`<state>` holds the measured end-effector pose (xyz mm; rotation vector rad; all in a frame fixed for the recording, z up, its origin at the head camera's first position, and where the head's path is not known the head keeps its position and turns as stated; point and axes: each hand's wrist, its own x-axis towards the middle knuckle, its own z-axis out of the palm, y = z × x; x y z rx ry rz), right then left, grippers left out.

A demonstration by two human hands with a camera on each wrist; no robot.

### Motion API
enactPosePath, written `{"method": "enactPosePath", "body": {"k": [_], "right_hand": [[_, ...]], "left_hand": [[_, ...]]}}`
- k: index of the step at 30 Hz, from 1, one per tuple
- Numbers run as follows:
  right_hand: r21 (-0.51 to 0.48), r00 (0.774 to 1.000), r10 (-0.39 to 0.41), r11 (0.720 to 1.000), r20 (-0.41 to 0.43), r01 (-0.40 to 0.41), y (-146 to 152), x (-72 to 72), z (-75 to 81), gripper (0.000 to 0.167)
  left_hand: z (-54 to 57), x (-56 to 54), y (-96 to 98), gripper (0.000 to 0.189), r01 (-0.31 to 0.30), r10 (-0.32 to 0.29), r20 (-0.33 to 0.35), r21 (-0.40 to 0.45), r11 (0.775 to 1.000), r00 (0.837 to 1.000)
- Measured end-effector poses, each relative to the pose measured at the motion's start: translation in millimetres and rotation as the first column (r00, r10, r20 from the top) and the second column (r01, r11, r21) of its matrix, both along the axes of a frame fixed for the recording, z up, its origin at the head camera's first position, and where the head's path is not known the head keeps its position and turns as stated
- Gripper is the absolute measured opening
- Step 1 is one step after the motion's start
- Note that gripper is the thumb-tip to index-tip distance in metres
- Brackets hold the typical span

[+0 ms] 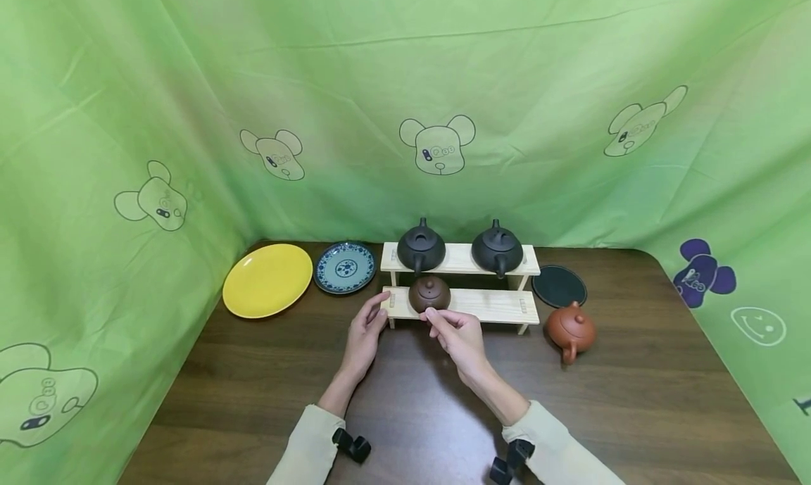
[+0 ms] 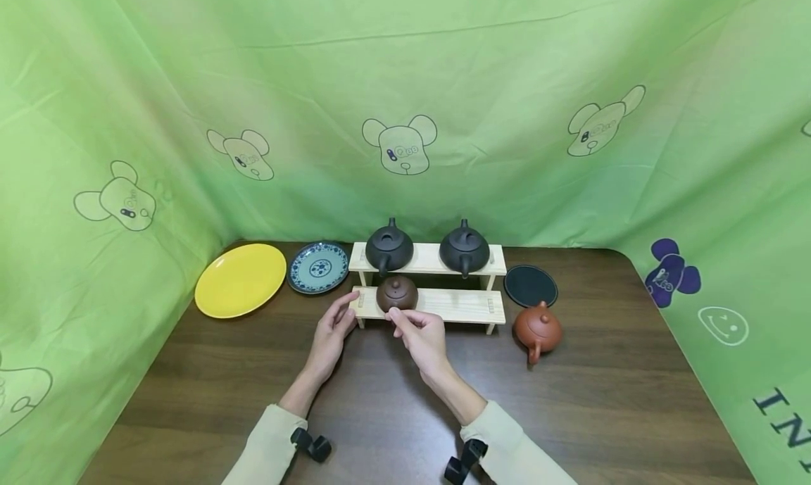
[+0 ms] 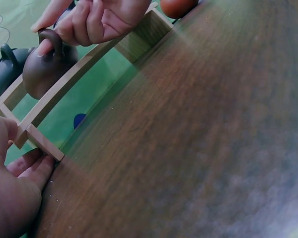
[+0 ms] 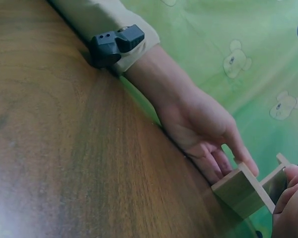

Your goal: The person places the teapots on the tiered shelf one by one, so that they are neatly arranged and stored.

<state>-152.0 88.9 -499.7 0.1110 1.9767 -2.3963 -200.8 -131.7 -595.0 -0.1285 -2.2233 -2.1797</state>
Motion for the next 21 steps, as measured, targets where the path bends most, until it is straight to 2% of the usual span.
{"method": "enactPosePath", "body": {"k": [9, 15, 18, 21], "right_hand": [[-0.008, 1.0, -0.015, 1.0, 0.006, 0.015, -4, -5.0, -1.2, 0.029], [-0.008, 1.0, -0.008, 1.0, -0.004, 0.008, -4, -8.3, -2.4, 0.031], [-0.007, 1.0, -0.001, 1.0, -0.005, 0.001, -3, -9.7, -3.0, 0.031], [-0.003, 1.0, 0.014, 1.0, 0.008, -0.014, -2, -11.4, -3.4, 0.031]], "left_hand": [[-5.8, -1.8, 0.9, 0.039, -0.004, 0.004, -0.054, 0.0, 1.0, 0.999], [-3.2, 0.7, 2.0, 0.037, -0.001, 0.001, -0.114, 0.001, 1.0, 0.993], [-3.4, 0.4, 1.9, 0.037, -0.003, 0.003, -0.106, 0.002, 1.0, 0.994], [-5.8, -1.6, 1.2, 0.038, -0.008, 0.009, -0.053, 0.015, 1.0, 0.999]]}}
